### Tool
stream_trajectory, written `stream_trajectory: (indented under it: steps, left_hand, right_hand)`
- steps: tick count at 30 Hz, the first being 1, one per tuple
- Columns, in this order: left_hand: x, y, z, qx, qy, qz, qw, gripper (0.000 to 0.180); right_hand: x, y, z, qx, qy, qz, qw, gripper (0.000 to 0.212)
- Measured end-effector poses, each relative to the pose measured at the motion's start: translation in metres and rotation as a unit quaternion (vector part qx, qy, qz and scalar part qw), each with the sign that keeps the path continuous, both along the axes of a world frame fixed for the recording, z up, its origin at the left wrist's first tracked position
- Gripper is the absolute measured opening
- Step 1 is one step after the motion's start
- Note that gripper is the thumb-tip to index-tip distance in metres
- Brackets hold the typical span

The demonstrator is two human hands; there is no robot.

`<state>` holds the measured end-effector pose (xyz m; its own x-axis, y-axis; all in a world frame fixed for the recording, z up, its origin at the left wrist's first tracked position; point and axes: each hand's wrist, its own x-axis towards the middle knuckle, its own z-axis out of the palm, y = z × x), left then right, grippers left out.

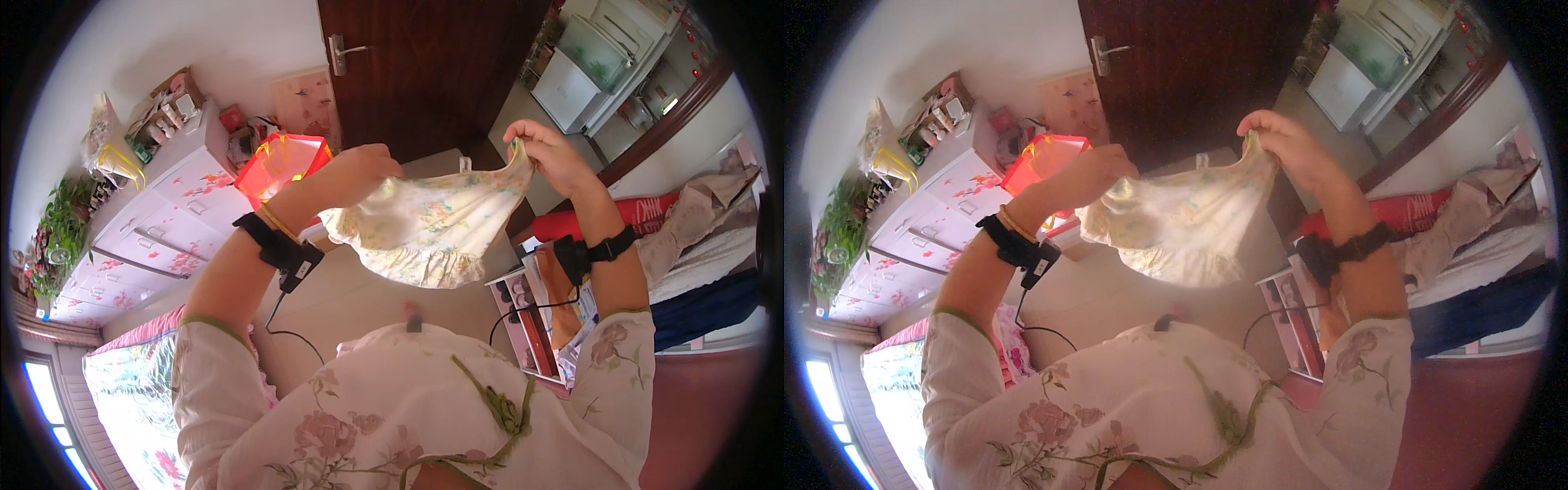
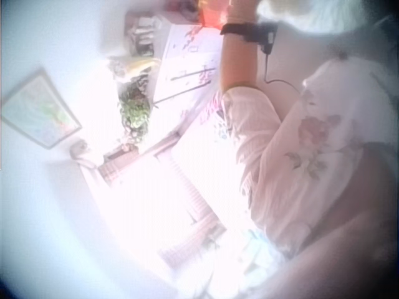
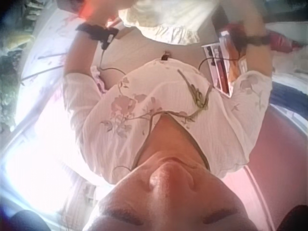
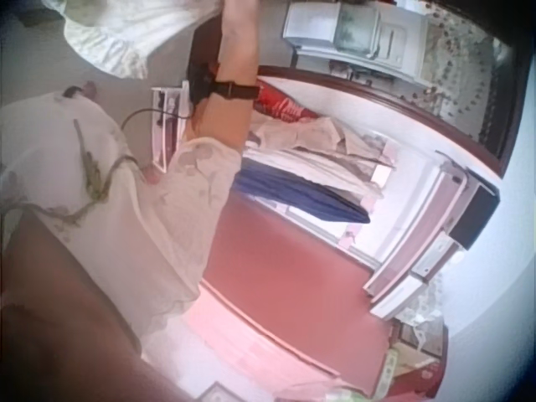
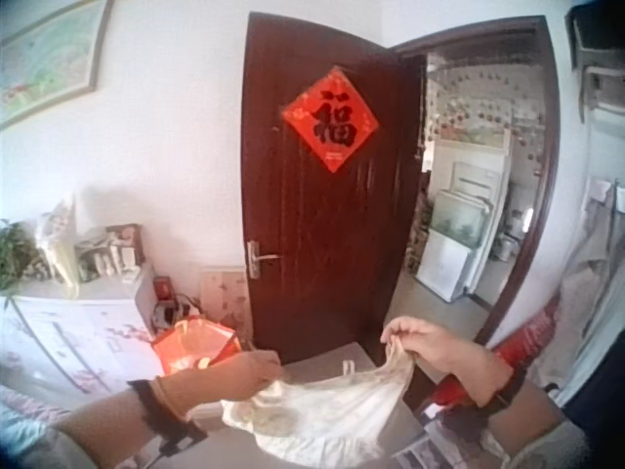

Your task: The person removes a floral top and white shorts from a storage area and folds them one at a time on a floral-patterned bed.

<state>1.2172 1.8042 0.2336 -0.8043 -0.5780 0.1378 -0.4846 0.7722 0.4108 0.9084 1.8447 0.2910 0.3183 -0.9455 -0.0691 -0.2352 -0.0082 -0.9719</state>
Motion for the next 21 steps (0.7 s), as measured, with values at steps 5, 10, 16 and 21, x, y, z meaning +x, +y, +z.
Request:
stream_trajectory:
  steps: [5, 10, 16, 21]
  left_hand:
    - [0.003, 0.0, -0.004, 0.067, 0.068, 0.079, 0.992, 0.027]
    - [-0.006, 0.014, -0.013, 0.001, 0.023, 0.143, 0.989, 0.027]
    - [-0.04, 0.043, -0.031, 0.588, 0.357, 0.138, 0.712, 0.026]
    - [-0.074, 0.065, -0.076, 0.643, 0.351, 0.203, 0.649, 0.03]
  right_hand:
    - [-0.015, 0.026, -0.013, 0.049, 0.004, -0.032, 0.998, 0.012]
    - [-0.013, 0.067, -0.021, -0.025, 0.058, -0.004, 0.998, 0.01]
    - [-0.012, 0.127, -0.054, 0.096, -0.142, -0.17, 0.97, 0.008]
    - [-0.02, 0.165, -0.094, -0.039, -0.046, -0.26, 0.964, 0.012]
